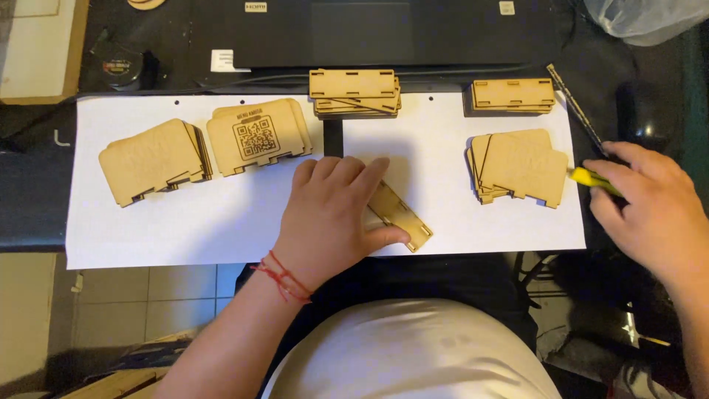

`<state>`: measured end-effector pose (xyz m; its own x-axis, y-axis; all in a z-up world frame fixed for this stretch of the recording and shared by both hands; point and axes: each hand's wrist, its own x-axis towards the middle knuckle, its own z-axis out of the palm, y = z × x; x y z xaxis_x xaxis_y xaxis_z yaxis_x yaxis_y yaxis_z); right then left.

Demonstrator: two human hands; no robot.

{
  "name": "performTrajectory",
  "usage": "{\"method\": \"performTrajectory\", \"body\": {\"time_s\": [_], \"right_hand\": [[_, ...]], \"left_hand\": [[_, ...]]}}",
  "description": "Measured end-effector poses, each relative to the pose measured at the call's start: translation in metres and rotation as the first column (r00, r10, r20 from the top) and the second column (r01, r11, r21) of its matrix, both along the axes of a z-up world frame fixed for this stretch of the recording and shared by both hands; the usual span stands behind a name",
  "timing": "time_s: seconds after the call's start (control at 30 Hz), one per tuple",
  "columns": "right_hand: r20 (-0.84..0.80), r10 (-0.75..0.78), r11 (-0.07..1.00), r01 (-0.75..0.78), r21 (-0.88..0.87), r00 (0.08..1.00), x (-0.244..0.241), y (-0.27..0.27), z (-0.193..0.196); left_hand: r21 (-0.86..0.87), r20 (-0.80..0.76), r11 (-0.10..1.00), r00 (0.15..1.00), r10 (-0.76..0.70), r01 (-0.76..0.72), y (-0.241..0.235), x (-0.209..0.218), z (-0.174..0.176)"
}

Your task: The person assembles small laser-cut wooden pieces into a box-like structure. They use a pencil to mark or press joints, a yellow utility knife to trim edges, and a sanding block to smooth surfaces. The person handles multiple pieces one at a time, stacking finished units on the table.

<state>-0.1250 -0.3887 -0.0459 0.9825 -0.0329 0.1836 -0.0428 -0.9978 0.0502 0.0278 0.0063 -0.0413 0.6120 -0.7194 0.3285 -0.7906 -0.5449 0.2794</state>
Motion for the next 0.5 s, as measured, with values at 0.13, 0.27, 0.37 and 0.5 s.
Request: {"method": "performTrajectory", "body": {"time_s": [0.13,0.27,0.37,0.5], "right_hand": [[0.020,0.012,0.999,-0.013,0.051,1.000,0.002,-0.006,0.000],[0.000,-0.040,0.991,0.040,0.127,0.999,0.005,-0.017,-0.010],[0.112,0.004,0.994,-0.016,0.105,0.994,0.004,-0.027,-0.021],[0.194,0.029,0.938,-0.094,0.334,0.981,-0.001,-0.026,-0.019]], "left_hand": [[0.004,-0.220,0.993,0.969,-0.113,0.117,0.005,0.008,0.008],[-0.042,-0.174,0.996,0.981,-0.084,0.077,0.005,0.010,0.000],[-0.096,-0.108,0.993,0.991,-0.077,0.067,0.008,0.010,-0.006],[-0.148,-0.132,0.979,0.978,-0.159,0.139,0.013,0.010,-0.005]]}}
